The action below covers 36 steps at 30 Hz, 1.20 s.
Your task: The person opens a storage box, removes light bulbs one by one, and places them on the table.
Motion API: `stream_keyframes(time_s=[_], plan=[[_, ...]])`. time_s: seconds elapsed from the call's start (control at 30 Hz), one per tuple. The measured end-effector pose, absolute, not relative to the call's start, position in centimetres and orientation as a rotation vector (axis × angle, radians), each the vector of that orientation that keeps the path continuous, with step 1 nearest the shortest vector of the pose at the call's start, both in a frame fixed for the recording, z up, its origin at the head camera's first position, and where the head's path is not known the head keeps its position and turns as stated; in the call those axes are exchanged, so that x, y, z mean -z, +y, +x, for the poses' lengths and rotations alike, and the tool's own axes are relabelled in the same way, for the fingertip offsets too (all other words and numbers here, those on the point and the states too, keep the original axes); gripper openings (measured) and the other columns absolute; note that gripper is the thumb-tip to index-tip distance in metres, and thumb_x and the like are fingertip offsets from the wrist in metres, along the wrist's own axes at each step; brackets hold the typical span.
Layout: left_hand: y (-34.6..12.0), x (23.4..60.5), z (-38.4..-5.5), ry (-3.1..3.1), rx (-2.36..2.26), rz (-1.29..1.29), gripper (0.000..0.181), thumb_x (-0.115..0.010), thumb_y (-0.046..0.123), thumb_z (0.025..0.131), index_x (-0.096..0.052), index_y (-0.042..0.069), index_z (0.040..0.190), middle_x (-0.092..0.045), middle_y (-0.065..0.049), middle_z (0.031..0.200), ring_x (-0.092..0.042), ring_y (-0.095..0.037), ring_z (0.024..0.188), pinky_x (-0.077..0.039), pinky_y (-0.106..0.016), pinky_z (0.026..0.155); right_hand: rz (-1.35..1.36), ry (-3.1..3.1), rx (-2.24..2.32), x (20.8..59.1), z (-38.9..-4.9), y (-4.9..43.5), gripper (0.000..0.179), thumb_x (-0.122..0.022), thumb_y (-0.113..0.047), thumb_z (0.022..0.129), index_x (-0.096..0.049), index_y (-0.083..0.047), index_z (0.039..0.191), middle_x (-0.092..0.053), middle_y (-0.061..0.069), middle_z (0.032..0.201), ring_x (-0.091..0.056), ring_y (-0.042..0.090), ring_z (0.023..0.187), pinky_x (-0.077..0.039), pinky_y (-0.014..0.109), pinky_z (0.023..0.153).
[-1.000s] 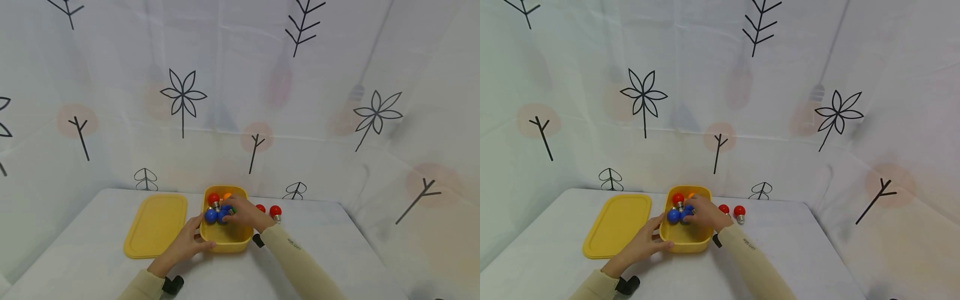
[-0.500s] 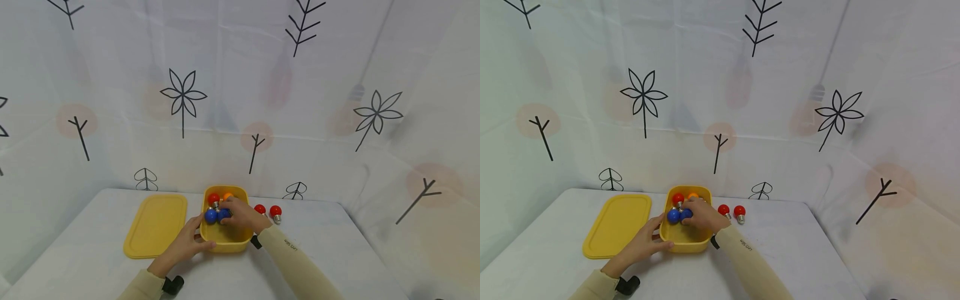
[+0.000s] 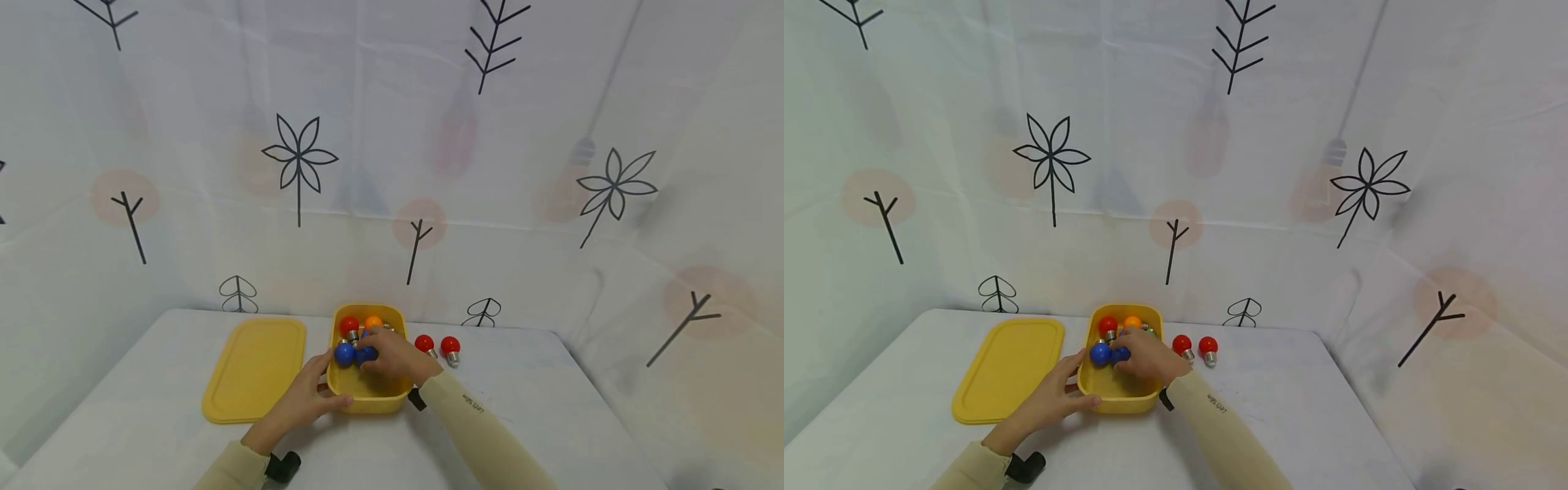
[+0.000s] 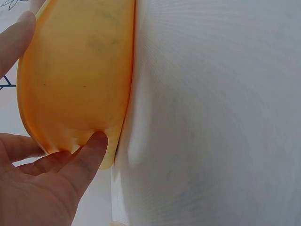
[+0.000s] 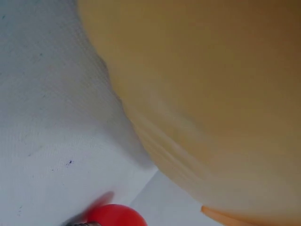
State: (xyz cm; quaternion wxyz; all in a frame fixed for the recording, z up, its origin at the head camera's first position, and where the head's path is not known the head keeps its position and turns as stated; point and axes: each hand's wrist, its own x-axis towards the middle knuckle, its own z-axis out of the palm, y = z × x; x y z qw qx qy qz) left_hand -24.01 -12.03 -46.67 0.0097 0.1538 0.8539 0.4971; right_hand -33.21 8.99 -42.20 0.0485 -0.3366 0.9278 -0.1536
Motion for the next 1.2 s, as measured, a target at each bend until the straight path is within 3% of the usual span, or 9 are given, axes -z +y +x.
stream_keyframes(time_s=[0.27,0.53,0.8,1.2], plan=[[-12.06,46.64,-24.05,2.65,-1.573,0.499,0.098,-0.077,0.041,0.079,-0.022,0.005,0.152,-0.028,-0.018,0.148,-0.045,-0.031,0.127,-0.049,-0.035,0.095,-0.974,2.812,0.477,42.02,-33.0,8.9,0.036,-0.074,-0.033,0.083,-0.065,-0.026,0.118,-0.056,-0.004,0.124,-0.051,0.017,0.113,-0.046,0.04,0.101],[-12.11,46.6,-23.95,2.641,-1.57,0.49,0.098,-0.077,0.041,0.079,-0.021,0.007,0.152,-0.028,-0.017,0.149,-0.044,-0.03,0.127,-0.048,-0.033,0.096,-1.005,2.803,0.481,42.34,-33.11,8.89,0.03,-0.074,-0.03,0.084,-0.064,-0.025,0.112,-0.057,-0.008,0.114,-0.052,0.011,0.101,-0.049,0.031,0.095],[-12.15,46.51,-23.87,2.653,-1.554,0.485,0.097,-0.076,0.042,0.079,-0.022,0.007,0.152,-0.028,-0.018,0.149,-0.044,-0.032,0.128,-0.048,-0.036,0.096,-0.983,2.775,0.485,42.4,-32.97,8.89,0.035,-0.074,-0.028,0.084,-0.065,-0.025,0.118,-0.055,-0.005,0.12,-0.052,0.013,0.106,-0.049,0.034,0.096],[-12.01,46.55,-23.98,2.702,-1.524,0.472,0.098,-0.078,0.042,0.078,-0.024,0.008,0.152,-0.031,-0.019,0.147,-0.043,-0.033,0.128,-0.048,-0.038,0.096,-1.03,2.781,0.498,42.58,-32.85,8.98,0.034,-0.075,-0.027,0.084,-0.065,-0.023,0.116,-0.055,-0.005,0.115,-0.05,0.013,0.104,-0.05,0.033,0.095]])
